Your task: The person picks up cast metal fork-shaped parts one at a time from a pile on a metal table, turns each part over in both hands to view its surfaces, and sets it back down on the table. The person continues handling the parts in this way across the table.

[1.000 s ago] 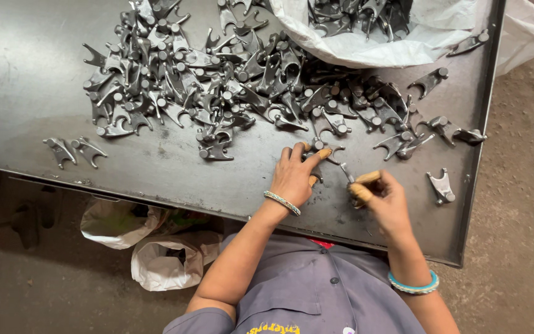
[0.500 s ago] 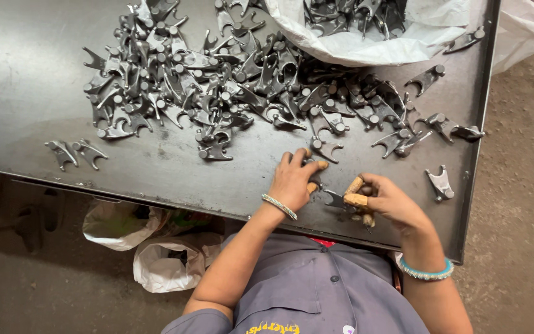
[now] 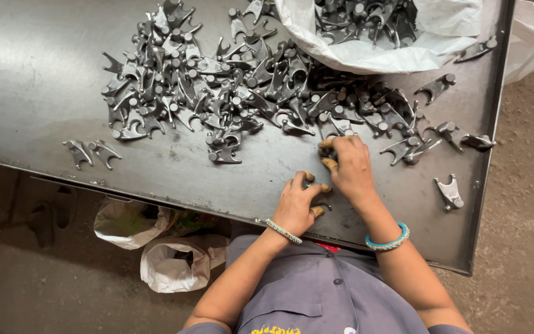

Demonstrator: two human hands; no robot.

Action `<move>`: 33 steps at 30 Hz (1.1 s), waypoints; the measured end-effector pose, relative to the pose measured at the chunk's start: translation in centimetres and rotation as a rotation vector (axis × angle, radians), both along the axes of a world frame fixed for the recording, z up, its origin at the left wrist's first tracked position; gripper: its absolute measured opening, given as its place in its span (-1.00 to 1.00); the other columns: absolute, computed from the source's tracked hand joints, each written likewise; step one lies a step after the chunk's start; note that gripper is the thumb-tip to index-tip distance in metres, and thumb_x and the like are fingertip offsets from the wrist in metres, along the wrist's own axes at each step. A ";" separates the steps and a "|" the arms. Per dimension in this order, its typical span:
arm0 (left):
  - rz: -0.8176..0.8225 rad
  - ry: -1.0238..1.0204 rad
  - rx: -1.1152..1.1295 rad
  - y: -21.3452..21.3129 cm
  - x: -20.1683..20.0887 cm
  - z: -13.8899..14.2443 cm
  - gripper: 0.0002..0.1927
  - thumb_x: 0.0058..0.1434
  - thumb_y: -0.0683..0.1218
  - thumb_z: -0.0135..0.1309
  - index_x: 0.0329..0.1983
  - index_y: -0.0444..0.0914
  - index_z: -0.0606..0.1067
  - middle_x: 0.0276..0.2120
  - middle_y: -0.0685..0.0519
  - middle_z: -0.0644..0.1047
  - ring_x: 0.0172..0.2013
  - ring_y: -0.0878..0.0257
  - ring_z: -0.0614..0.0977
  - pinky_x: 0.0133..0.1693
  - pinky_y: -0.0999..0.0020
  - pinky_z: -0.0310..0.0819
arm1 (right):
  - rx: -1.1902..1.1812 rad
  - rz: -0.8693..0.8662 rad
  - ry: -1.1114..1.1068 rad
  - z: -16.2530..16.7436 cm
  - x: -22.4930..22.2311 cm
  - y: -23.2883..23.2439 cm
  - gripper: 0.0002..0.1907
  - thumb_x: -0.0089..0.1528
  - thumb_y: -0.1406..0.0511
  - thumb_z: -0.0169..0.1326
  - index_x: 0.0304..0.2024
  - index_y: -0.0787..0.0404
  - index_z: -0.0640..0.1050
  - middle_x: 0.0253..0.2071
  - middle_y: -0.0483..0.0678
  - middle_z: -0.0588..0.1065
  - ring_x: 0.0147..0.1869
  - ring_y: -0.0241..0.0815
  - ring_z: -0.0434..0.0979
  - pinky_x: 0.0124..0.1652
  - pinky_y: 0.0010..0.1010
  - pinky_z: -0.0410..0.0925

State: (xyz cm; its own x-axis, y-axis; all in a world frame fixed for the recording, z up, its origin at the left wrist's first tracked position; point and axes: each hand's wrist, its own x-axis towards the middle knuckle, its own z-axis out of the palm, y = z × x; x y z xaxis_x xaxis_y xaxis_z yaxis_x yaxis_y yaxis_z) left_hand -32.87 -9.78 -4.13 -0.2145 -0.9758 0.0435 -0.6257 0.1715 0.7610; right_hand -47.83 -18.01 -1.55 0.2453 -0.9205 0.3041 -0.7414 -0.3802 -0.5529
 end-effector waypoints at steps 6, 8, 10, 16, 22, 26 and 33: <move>0.119 0.141 0.048 0.0 -0.2 0.0 -0.48 -0.14 -0.21 0.41 -0.04 -0.08 0.60 -0.06 -0.09 0.41 -0.15 -0.06 0.61 -0.11 0.10 0.55 | 0.292 0.052 -0.488 -2.8 -3.8 0.8 -0.61 0.00 0.51 0.31 -0.13 0.19 0.55 -0.11 -0.03 0.54 0.03 -0.09 0.51 0.03 -0.28 0.44; 0.153 0.190 0.153 0.1 -0.5 -0.1 -0.50 -0.09 -0.18 0.40 -0.03 -0.07 0.60 -0.07 -0.06 0.42 -0.25 0.01 0.66 -0.16 0.15 0.58 | 0.587 0.082 -1.045 -3.3 -5.3 1.5 -0.61 0.12 0.54 0.21 -0.04 0.17 0.50 0.00 -0.04 0.56 0.09 -0.18 0.57 0.06 -0.32 0.49; 0.168 0.200 0.091 0.0 -0.9 -0.2 -0.48 -0.10 -0.19 0.40 -0.01 -0.08 0.59 -0.06 -0.08 0.41 -0.23 -0.01 0.65 -0.17 0.12 0.57 | 0.690 0.035 -1.287 -3.7 -7.1 2.4 -0.57 0.18 0.55 0.25 0.05 0.18 0.47 0.04 -0.03 0.53 0.09 -0.19 0.55 -0.01 -0.39 0.42; 0.142 0.269 0.045 -0.4 -1.7 -0.1 -0.43 -0.11 -0.15 0.44 0.03 -0.14 0.56 -0.05 -0.08 0.43 -0.18 -0.02 0.64 -0.15 0.11 0.56 | 0.885 -0.057 -1.550 -3.7 -9.2 3.0 -0.53 0.18 0.40 0.22 0.14 0.16 0.45 0.01 0.07 0.57 -0.01 -0.13 0.61 -0.08 -0.29 0.50; 0.183 0.264 0.060 -0.4 -1.1 -0.8 -0.30 -0.11 -0.18 0.43 0.15 -0.21 0.46 -0.04 -0.09 0.43 -0.14 -0.05 0.60 -0.14 0.10 0.54 | 0.994 -0.083 -1.170 -2.6 -8.7 3.1 -0.57 0.23 0.39 0.17 0.16 0.27 0.47 -0.15 0.09 0.62 -0.27 -0.18 0.58 -0.34 -0.33 0.44; 0.198 0.330 0.206 -0.5 0.0 -0.3 -0.30 -0.09 -0.21 0.34 0.19 -0.18 0.44 -0.01 -0.04 0.43 -0.15 0.11 0.65 -0.19 0.24 0.62 | 1.122 0.018 -0.675 -0.8 -8.1 2.6 -0.61 0.20 0.46 0.21 0.08 0.31 0.49 -0.30 0.07 0.59 -0.33 -0.23 0.53 -0.42 -0.38 0.38; 0.298 0.163 0.088 -4.2 2.4 1.2 -0.11 -0.14 -0.16 0.44 0.33 -0.07 0.39 0.04 -0.07 0.39 -0.06 0.01 0.56 -0.01 0.19 0.55 | 0.600 0.104 -1.338 3.4 -6.8 -0.6 -0.41 0.06 0.42 0.32 0.10 0.04 0.40 -0.08 0.05 0.55 -0.18 -0.20 0.62 -0.24 -0.42 0.50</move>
